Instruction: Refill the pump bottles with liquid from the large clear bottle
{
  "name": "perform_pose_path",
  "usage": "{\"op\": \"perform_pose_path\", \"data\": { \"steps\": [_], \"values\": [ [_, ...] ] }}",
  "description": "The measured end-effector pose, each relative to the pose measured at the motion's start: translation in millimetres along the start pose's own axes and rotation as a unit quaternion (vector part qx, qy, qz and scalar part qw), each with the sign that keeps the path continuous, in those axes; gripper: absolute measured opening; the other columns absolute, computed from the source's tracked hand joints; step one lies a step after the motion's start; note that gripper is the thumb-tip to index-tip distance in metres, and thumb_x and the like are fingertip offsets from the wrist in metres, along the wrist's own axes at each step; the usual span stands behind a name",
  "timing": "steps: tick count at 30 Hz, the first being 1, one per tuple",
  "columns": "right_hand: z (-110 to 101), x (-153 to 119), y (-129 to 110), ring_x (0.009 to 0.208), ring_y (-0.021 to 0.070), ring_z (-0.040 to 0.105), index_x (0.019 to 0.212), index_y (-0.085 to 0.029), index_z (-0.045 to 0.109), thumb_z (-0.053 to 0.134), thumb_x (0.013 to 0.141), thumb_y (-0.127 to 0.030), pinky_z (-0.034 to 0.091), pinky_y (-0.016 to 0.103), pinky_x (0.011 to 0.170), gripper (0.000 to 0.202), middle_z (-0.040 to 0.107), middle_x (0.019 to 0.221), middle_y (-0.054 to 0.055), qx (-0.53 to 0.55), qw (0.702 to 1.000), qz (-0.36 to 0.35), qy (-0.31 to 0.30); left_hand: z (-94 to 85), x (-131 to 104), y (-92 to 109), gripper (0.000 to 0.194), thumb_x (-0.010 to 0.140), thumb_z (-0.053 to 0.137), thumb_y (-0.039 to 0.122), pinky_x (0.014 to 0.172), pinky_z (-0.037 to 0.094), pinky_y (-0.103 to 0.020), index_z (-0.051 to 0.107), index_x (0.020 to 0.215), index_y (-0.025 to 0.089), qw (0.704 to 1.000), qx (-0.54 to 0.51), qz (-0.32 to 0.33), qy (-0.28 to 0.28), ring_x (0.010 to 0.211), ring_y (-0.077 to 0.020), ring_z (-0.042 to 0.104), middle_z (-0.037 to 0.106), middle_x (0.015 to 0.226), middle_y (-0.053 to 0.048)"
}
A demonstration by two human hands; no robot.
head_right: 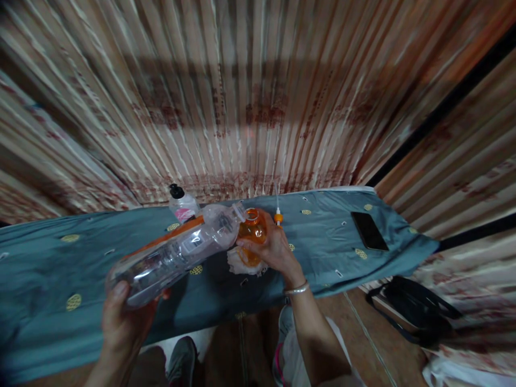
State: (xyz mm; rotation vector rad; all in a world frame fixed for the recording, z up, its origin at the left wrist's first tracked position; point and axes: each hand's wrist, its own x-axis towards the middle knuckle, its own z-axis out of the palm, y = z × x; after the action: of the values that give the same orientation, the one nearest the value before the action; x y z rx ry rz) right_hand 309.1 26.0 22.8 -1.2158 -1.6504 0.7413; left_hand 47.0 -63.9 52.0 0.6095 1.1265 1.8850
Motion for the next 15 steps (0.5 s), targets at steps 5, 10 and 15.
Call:
{"op": "perform_pose_path", "data": {
  "steps": [5, 10, 15],
  "values": [
    [1.3, -0.2, -1.5, 0.11, 0.0322, 0.077, 0.132, -0.022, 0.059, 0.087, 0.073, -0.064, 0.064, 0.046, 0.095, 0.078, 0.078, 0.121, 0.014, 0.001, 1.0, -0.007, 0.012, -1.5, 0.1, 0.8, 0.052, 0.051, 0.096, 0.049, 0.038, 0.053, -0.028, 0.074, 0.089, 0.021, 1.0, -0.007, 0.014, -0.004, 0.054, -0.021, 0.067, 0.075, 0.08, -0.002],
    [0.2, -1.4, -2.5, 0.107, 0.0311, 0.078, 0.133, -0.023, 0.061, 0.086, 0.076, -0.065, 0.063, 0.044, 0.095, 0.075, 0.08, 0.117, 0.012, -0.008, 1.0, -0.021, 0.01, -5.6, -0.1, -0.9, 0.054, 0.049, 0.097, 0.049, 0.037, 0.051, -0.026, 0.075, 0.089, 0.02, 1.0, -0.005, 0.011, 0.008, 0.054, -0.021, 0.068, 0.077, 0.083, -0.004],
    [-1.1, -1.6, -1.8, 0.113, 0.0333, 0.076, 0.137, -0.021, 0.058, 0.088, 0.073, -0.064, 0.062, 0.046, 0.096, 0.083, 0.078, 0.123, 0.014, -0.016, 1.0, -0.016, -0.009, -4.4, 0.1, 0.2, 0.059, 0.044, 0.099, 0.051, 0.035, 0.049, -0.024, 0.076, 0.089, 0.021, 1.0, 0.0, 0.008, 0.026, 0.055, -0.0202, 0.067, 0.076, 0.083, -0.003]
  ]
}}
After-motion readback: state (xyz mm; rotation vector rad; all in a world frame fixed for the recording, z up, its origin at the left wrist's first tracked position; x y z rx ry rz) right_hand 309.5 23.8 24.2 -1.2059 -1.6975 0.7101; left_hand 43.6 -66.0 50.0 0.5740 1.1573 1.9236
